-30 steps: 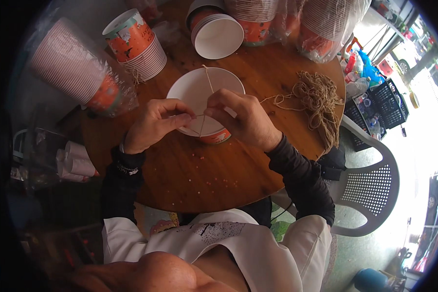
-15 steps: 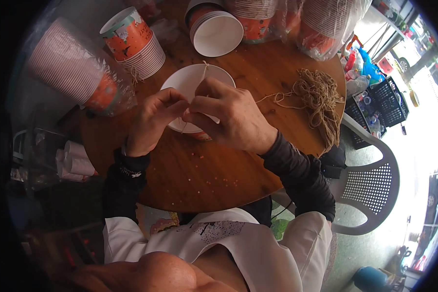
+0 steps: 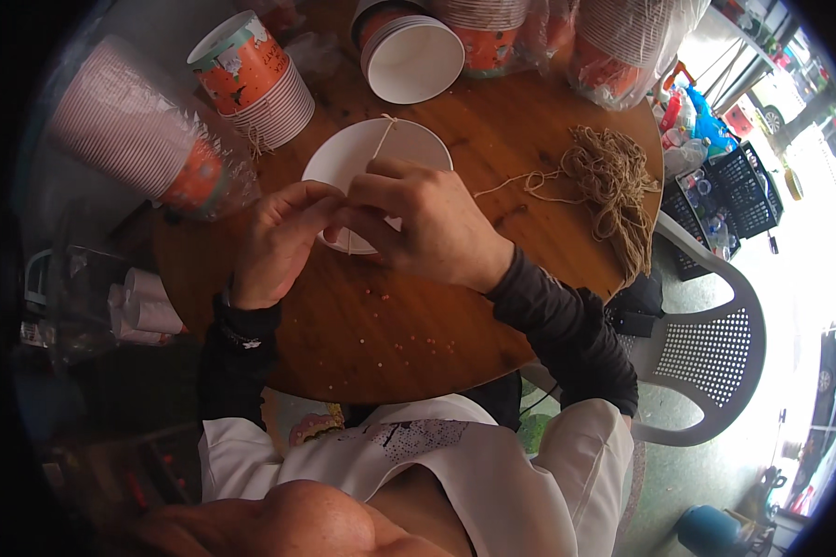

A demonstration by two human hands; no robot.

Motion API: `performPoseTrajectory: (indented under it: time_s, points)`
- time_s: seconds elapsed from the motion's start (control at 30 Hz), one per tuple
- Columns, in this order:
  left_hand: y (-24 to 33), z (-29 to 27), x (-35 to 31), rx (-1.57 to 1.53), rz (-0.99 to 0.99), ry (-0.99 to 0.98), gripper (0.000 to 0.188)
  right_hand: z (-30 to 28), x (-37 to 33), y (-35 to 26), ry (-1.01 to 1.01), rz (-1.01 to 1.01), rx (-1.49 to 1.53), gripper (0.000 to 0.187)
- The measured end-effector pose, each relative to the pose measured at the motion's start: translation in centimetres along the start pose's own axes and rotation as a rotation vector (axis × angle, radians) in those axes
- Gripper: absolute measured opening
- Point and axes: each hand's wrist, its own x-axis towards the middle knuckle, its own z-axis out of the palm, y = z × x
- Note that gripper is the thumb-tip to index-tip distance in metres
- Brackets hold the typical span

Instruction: Thread and tie twine handles onto paper buckets.

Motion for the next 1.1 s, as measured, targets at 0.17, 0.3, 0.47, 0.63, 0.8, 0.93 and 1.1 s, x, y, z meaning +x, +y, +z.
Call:
performPoseTrajectory:
  time_s: [0.17, 0.3, 0.47, 0.63, 0.8, 0.93, 1.1]
  points:
    - [-0.8, 0.4, -0.1, 0.181, 0.133, -0.019, 0.017, 0.5, 0.8, -0.2, 0.040, 0.024, -0.055, 0.007]
    - [-1.5, -0.1, 0.1, 0.415, 0.241, 0.002, 0.017, 0.6, 1.3, 0.5, 0.056, 0.126, -0.108, 0.009]
    - [-0.9, 0.2, 0.1, 0.151, 0.207, 0.030, 0.015, 0.5, 1.0, 1.3, 0.128, 0.250, 0.372, 0.012]
    - [-1.5, -0.5, 0.3, 0.181, 0.196, -0.002, 0.015, 0.7, -0.9, 0.8, 0.027, 0.317, 0.288, 0.014]
    - [-1.7, -0.2, 0.3, 0.329, 0.252, 0.023, 0.014, 1.1, -1.2, 0.2, 0.104, 0.265, 0.071, 0.011]
    - [-1.9, 0.6, 0.4, 0.268, 0.214, 0.090, 0.010, 1.6, -1.3, -0.1, 0.187, 0.215, 0.045, 0.007]
    - [-2.2, 0.5, 0.2, 0.289, 0.302, 0.140, 0.004, 1.9, -1.5, -0.3, 0.177, 0.165, 0.024, 0.007]
